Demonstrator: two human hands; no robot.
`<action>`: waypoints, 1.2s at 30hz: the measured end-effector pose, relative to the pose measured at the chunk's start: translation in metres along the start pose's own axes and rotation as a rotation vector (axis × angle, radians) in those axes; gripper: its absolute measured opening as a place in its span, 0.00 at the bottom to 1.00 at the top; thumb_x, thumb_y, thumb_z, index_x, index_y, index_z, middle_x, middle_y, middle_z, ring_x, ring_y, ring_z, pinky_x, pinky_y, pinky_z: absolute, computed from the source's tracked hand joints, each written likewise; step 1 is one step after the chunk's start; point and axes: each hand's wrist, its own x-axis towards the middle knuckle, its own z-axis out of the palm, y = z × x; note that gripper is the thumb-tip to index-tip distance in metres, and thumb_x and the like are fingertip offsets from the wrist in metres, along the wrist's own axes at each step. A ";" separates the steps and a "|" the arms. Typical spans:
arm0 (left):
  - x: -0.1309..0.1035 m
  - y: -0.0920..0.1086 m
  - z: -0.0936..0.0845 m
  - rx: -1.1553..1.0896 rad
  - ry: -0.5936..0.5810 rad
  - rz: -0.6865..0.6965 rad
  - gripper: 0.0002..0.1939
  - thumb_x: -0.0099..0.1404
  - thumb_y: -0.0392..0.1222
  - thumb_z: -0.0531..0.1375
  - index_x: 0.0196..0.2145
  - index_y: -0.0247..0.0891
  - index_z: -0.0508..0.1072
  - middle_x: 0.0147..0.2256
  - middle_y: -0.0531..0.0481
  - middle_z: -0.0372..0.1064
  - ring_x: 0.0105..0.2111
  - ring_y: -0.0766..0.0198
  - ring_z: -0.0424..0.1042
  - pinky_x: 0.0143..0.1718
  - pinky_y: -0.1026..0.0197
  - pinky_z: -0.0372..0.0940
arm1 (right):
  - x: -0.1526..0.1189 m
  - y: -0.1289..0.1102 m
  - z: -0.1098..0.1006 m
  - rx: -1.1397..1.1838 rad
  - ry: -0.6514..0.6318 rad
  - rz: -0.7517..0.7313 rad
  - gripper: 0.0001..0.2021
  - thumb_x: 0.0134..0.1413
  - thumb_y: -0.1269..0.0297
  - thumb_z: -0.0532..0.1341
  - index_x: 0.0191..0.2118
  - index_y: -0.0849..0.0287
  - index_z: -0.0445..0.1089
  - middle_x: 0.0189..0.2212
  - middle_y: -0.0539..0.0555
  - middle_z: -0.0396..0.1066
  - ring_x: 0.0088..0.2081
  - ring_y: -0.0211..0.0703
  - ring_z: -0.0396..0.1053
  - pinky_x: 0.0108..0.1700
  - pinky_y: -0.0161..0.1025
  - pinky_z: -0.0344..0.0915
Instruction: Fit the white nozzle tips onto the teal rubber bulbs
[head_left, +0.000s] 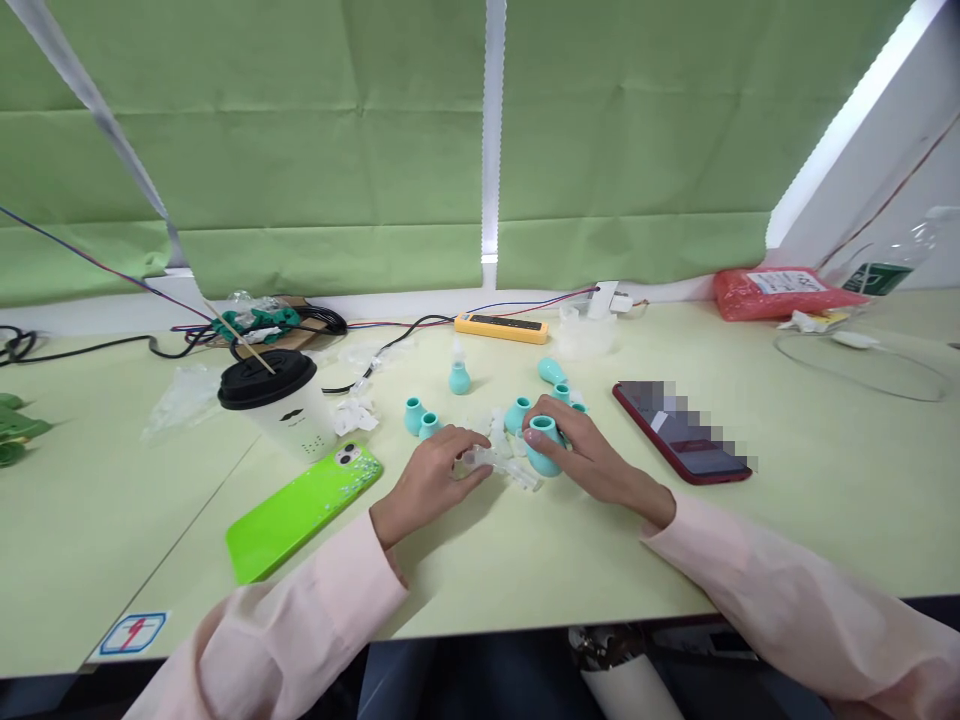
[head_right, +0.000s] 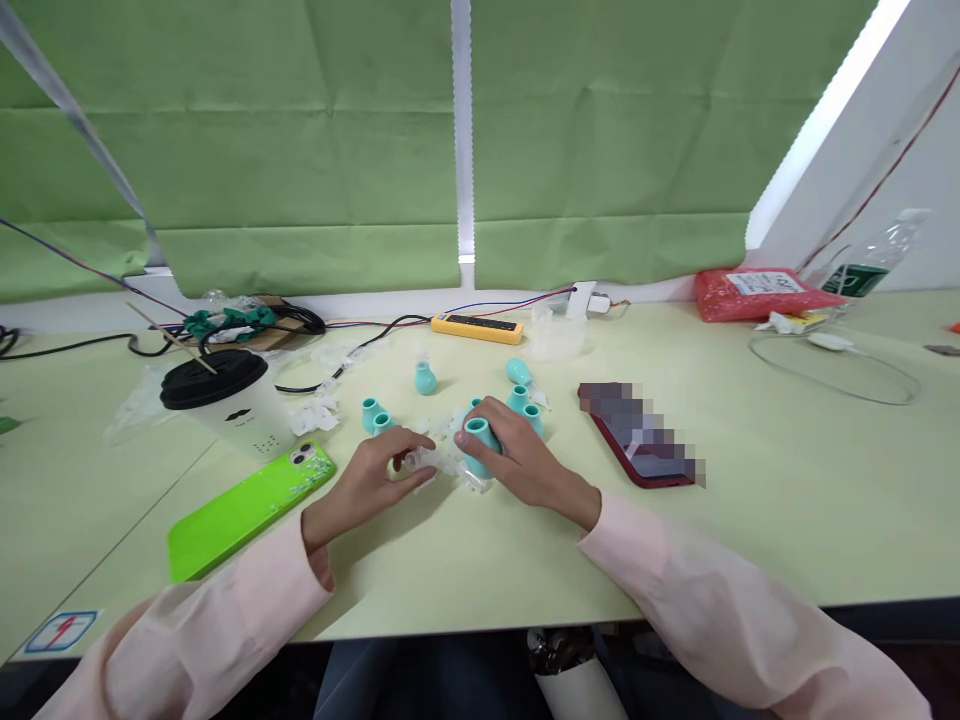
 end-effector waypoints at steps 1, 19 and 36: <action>-0.001 -0.001 0.002 0.051 -0.032 0.047 0.10 0.55 0.41 0.53 0.36 0.37 0.67 0.29 0.49 0.63 0.31 0.64 0.61 0.32 0.62 0.57 | 0.001 0.001 -0.002 -0.045 -0.020 0.001 0.09 0.53 0.59 0.49 0.29 0.58 0.60 0.25 0.50 0.57 0.28 0.36 0.56 0.32 0.35 0.55; -0.003 -0.004 0.018 0.661 -0.173 0.308 0.19 0.62 0.42 0.44 0.51 0.35 0.54 0.41 0.40 0.58 0.40 0.55 0.57 0.39 0.53 0.57 | 0.006 0.038 -0.074 -0.336 -0.497 0.249 0.11 0.32 0.59 0.62 0.28 0.56 0.71 0.24 0.51 0.67 0.25 0.39 0.63 0.24 0.33 0.57; -0.006 0.003 0.018 0.600 -0.199 0.207 0.21 0.62 0.44 0.42 0.52 0.35 0.52 0.42 0.40 0.55 0.41 0.54 0.54 0.39 0.51 0.53 | 0.015 0.036 -0.083 -0.302 -0.298 0.249 0.16 0.37 0.51 0.59 0.32 0.57 0.69 0.24 0.51 0.68 0.24 0.38 0.64 0.25 0.33 0.60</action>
